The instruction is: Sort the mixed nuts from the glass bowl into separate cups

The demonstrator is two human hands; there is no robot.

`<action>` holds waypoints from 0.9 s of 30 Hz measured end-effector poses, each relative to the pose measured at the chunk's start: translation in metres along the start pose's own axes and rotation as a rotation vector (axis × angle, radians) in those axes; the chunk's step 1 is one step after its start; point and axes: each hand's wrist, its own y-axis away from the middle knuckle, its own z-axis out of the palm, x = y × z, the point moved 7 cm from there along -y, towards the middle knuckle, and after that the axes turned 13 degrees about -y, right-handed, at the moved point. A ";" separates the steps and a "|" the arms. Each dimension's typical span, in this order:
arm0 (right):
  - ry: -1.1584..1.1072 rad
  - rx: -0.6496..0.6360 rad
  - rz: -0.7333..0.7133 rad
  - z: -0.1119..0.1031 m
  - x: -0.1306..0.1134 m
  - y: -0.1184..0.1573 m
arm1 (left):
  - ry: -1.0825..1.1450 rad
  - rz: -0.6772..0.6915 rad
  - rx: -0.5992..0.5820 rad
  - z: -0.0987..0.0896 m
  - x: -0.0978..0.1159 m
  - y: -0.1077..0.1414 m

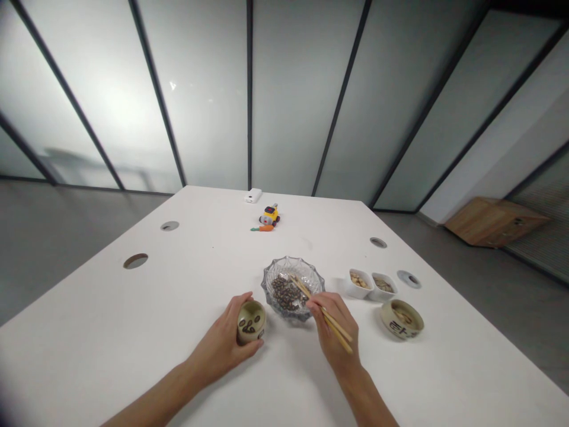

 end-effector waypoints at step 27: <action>-0.105 -0.132 -0.086 0.003 -0.007 -0.004 | 0.001 0.016 0.008 -0.001 0.000 0.000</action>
